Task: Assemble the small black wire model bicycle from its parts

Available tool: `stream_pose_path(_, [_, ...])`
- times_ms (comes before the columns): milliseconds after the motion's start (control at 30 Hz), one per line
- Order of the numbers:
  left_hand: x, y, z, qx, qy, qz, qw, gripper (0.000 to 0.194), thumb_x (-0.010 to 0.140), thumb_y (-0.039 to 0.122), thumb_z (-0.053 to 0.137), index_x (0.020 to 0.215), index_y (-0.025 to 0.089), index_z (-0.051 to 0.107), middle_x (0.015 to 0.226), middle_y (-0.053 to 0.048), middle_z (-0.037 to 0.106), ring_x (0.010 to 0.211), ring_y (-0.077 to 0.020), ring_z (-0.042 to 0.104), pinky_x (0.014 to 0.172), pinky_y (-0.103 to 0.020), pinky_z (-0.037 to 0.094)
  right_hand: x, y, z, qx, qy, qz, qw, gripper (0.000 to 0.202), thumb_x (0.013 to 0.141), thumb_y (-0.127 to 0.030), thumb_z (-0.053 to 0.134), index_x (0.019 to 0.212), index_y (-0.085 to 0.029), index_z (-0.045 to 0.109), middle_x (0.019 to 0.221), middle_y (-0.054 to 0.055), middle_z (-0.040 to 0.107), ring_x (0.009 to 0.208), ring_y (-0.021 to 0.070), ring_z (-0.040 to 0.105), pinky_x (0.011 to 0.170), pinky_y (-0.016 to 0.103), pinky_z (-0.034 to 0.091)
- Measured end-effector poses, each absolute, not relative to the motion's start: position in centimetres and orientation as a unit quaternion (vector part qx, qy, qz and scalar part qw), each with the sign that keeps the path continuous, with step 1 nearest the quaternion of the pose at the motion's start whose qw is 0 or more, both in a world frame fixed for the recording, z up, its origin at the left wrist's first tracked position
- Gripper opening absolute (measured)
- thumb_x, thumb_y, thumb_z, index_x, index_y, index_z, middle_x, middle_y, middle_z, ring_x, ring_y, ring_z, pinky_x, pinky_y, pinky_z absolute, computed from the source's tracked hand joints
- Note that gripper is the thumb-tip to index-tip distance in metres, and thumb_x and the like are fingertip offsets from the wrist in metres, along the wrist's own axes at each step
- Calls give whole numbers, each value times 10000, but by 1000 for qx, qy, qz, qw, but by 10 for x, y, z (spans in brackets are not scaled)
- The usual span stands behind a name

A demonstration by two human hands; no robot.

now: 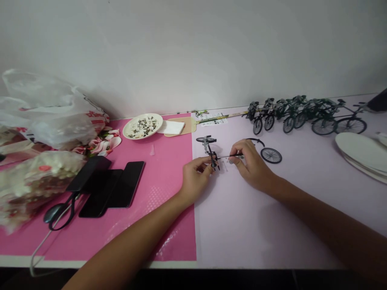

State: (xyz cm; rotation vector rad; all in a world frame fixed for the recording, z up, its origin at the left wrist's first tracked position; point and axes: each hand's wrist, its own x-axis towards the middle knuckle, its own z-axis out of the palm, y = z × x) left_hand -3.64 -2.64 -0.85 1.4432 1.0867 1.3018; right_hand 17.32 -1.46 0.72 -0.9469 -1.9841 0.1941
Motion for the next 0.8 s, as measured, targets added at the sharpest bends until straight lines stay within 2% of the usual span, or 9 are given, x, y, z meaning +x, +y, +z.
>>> stream_pose_path(167, [-36,-25,-4,549,454,524,467,241,841,275,788,1043,148,825,942,-98,820,604,-118,672,623,-248,545,182,-4,-1,-448,-780,19,437,77,994,-299,643,946,-259,599,981,68,595,1003,293,562,921,493,452])
stream_pose_path(367, [-38,-21,5,529,457,532,477,267,799,329,841,988,142,819,1053,-124,813,595,-126,696,629,-269,572,191,8,-17,-497,-774,8,393,154,941,-375,718,856,-248,705,997,83,643,1070,315,569,959,510,467])
stream_pose_path(567, [-40,-18,13,532,471,530,463,268,787,330,843,966,134,809,951,-102,806,569,-128,684,600,-265,551,184,5,-26,-498,-793,14,351,160,929,-395,738,857,-252,741,1052,91,694,1077,324,562,967,508,479])
stream_pose_path(700, [-41,-19,17,535,479,529,452,248,787,339,842,915,132,795,781,-57,760,555,-136,669,562,-257,516,185,5,-17,-512,-788,16,342,169,985,-393,651,1012,-247,730,1085,103,696,1104,325,575,985,496,477])
stream_pose_path(800, [-42,-19,19,533,481,529,452,242,788,339,837,903,132,788,777,-53,753,545,-135,663,552,-260,509,201,11,-3,-546,-768,-20,335,221,1036,-334,519,1084,-225,705,1122,125,697,1138,334,571,982,500,465])
